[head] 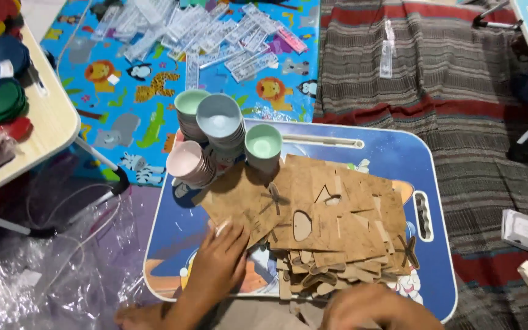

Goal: Assembling small cardboard gift boxes by folding flat templates.

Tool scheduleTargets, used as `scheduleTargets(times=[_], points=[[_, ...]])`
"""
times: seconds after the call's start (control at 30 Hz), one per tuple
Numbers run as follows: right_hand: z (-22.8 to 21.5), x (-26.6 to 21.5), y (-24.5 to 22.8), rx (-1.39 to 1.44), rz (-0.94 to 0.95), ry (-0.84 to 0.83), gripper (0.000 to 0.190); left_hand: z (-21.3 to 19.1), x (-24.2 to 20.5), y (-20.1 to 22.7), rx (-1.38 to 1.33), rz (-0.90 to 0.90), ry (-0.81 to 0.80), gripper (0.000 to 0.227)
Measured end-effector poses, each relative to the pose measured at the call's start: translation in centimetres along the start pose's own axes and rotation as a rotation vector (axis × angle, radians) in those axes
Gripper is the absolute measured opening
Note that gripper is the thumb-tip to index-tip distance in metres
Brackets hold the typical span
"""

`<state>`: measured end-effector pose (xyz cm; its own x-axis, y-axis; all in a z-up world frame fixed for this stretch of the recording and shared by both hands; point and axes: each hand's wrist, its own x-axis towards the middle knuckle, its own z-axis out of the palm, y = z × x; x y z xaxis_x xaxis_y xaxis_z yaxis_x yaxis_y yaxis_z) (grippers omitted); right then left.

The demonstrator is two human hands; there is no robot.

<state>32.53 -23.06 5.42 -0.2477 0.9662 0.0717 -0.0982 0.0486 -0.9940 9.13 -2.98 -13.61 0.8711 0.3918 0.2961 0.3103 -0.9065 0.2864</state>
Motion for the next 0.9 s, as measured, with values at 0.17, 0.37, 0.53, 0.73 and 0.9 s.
scheduleTargets(times=[0.17,0.37,0.53,0.73,0.9], points=[[-2.4,-5.8,9.2,-0.209,-0.032,0.663,0.03,-5.1,-1.1,0.7,-0.132,-0.102,0.26,0.043],[-2.5,-2.9,9.7,-0.659,-0.141,0.853,0.051,-11.8,0.0,3.0,-0.271,0.131,0.654,0.024],[-0.4,-1.4,9.0,-0.375,-0.499,0.639,0.111,-8.0,2.7,8.0,-0.733,0.276,0.889,0.03],[-1.4,-5.6,13.0,-0.864,-0.278,0.911,0.018,-5.4,4.2,9.0,-0.934,-0.181,0.855,0.006],[0.4,-2.2,8.6,-0.713,-0.309,0.967,0.014,-4.9,4.0,7.5,-0.845,-0.182,0.742,0.02]])
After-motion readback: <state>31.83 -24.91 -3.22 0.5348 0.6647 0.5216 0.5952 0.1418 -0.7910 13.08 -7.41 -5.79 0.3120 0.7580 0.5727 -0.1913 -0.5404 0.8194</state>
